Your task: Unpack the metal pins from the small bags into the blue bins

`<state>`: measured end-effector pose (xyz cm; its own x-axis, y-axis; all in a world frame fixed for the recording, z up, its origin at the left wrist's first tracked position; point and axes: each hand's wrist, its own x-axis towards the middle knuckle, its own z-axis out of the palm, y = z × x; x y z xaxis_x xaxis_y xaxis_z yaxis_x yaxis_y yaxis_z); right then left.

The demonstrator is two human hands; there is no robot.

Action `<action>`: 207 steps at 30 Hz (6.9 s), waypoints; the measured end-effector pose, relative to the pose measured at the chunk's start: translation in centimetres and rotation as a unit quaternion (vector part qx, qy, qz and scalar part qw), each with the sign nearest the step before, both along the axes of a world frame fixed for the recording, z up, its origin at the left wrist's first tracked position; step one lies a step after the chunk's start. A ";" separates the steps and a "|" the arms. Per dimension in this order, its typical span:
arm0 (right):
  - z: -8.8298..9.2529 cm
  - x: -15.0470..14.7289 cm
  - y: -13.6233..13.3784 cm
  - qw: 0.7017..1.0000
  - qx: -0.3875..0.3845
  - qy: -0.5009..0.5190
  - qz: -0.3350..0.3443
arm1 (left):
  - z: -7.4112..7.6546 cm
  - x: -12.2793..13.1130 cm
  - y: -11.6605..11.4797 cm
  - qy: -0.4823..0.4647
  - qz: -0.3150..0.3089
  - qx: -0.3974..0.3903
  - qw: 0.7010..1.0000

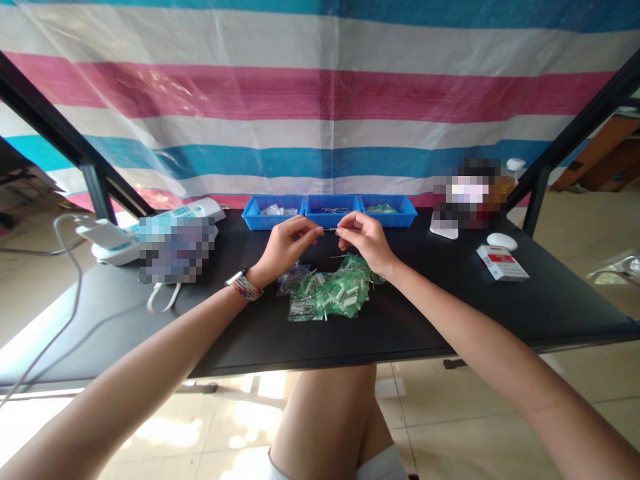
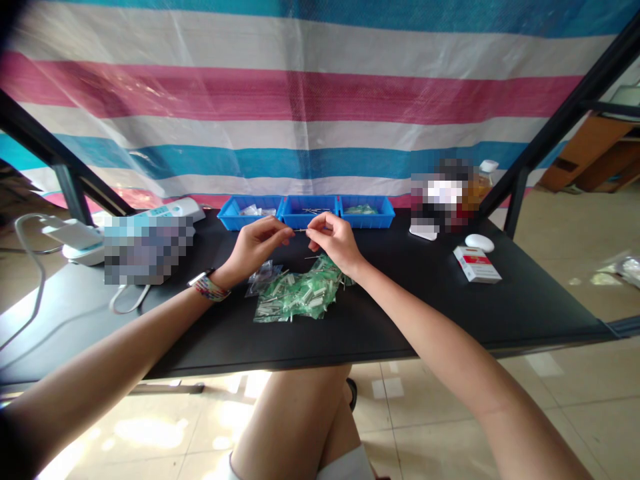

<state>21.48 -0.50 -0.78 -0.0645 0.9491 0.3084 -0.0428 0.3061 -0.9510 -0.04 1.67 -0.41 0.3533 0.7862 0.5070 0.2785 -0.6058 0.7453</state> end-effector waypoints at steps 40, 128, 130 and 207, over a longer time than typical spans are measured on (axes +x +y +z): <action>-0.3 0.2 -0.4 0.975 0.148 -0.159 -0.043 | -0.3 0.6 0.6 -0.043 0.011 -0.079 0.996; 0.6 0.8 -1.4 0.856 0.322 -0.403 -0.025 | 2.1 -1.9 1.8 -0.040 -0.154 -0.238 0.958; 0.7 0.6 -1.6 0.861 0.321 -0.394 -0.016 | 1.8 -1.0 1.2 -0.059 -0.169 -0.250 0.952; -1.4 0.7 0.1 0.855 0.186 -0.482 0.037 | -0.3 -2.7 3.1 0.133 -0.056 -0.032 0.989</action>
